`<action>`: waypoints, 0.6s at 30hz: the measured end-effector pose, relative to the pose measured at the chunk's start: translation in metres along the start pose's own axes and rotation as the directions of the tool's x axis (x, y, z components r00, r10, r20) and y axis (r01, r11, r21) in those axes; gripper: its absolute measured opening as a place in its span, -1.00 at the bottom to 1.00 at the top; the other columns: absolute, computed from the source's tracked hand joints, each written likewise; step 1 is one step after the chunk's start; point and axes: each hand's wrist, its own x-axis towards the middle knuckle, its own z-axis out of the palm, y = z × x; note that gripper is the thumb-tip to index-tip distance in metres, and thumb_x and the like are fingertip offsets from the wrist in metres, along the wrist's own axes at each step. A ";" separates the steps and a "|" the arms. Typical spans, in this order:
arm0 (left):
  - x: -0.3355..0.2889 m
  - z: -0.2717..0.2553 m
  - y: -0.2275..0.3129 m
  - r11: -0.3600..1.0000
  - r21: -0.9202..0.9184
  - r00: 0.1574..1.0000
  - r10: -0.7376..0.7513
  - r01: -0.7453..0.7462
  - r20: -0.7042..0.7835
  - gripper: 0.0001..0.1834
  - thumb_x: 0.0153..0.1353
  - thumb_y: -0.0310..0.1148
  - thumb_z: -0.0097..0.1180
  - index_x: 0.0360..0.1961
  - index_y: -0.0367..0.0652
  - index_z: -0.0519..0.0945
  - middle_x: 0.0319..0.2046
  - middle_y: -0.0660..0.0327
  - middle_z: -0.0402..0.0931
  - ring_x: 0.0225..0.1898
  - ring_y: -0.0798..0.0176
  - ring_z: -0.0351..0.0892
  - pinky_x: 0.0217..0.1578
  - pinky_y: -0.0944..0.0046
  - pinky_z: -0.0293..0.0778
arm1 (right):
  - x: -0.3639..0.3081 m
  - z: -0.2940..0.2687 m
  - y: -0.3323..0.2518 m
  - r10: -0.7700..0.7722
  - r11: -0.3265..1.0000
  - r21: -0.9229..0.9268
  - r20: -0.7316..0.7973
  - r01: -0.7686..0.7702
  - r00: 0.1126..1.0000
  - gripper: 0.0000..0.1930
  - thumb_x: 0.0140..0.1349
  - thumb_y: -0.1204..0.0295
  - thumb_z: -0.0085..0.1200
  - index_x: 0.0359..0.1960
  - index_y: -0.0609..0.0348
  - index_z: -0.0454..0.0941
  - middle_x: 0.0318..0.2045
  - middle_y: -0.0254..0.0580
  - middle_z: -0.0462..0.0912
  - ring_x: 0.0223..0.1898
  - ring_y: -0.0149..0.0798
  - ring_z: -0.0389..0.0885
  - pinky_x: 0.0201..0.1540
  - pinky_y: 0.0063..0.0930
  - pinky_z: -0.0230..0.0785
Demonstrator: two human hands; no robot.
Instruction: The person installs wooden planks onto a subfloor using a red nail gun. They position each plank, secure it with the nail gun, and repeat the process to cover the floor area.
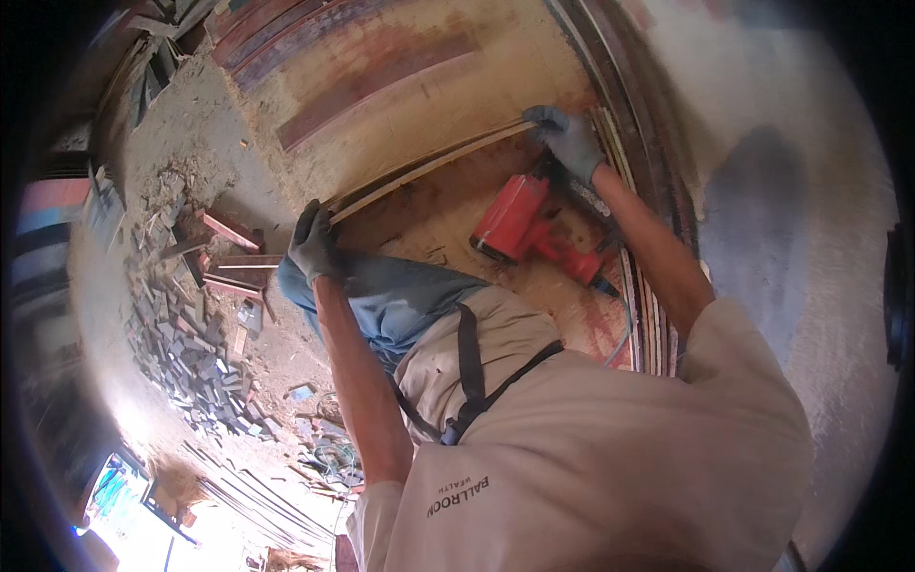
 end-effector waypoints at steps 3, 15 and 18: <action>0.003 -0.007 -0.003 0.999 -0.039 1.000 -0.013 0.014 0.017 -0.69 0.19 -0.54 0.23 -0.01 -0.18 0.66 -0.18 0.22 0.65 -0.27 0.32 0.64 -0.33 0.37 0.60 | 0.008 0.006 0.003 -0.001 0.999 -0.049 -0.019 0.000 1.000 -0.67 0.17 0.72 0.09 0.00 0.29 0.55 -0.07 -0.21 0.65 -0.03 -0.39 0.60 0.06 -0.50 0.47; 0.003 -0.003 -0.016 0.975 0.104 0.979 0.187 -0.195 0.080 -0.54 0.08 -0.60 0.30 0.06 -0.32 0.58 -0.12 0.14 0.64 -0.21 0.32 0.63 -0.20 0.37 0.59 | 0.021 0.006 0.002 -0.169 0.932 -0.327 -0.002 0.159 0.986 -0.51 0.15 0.62 0.19 0.17 0.17 0.50 -0.03 -0.19 0.63 -0.04 -0.36 0.60 0.06 -0.51 0.45; 0.011 0.003 -0.014 0.945 0.228 0.972 0.232 -0.235 0.042 -0.54 0.04 -0.59 0.32 0.04 -0.32 0.60 -0.12 0.12 0.65 -0.23 0.32 0.64 -0.18 0.37 0.58 | 0.033 0.005 0.002 0.011 0.997 -0.082 0.029 -0.009 1.000 -0.61 0.24 0.47 0.16 0.13 0.15 0.53 -0.07 -0.18 0.64 -0.08 -0.39 0.61 -0.06 -0.52 0.50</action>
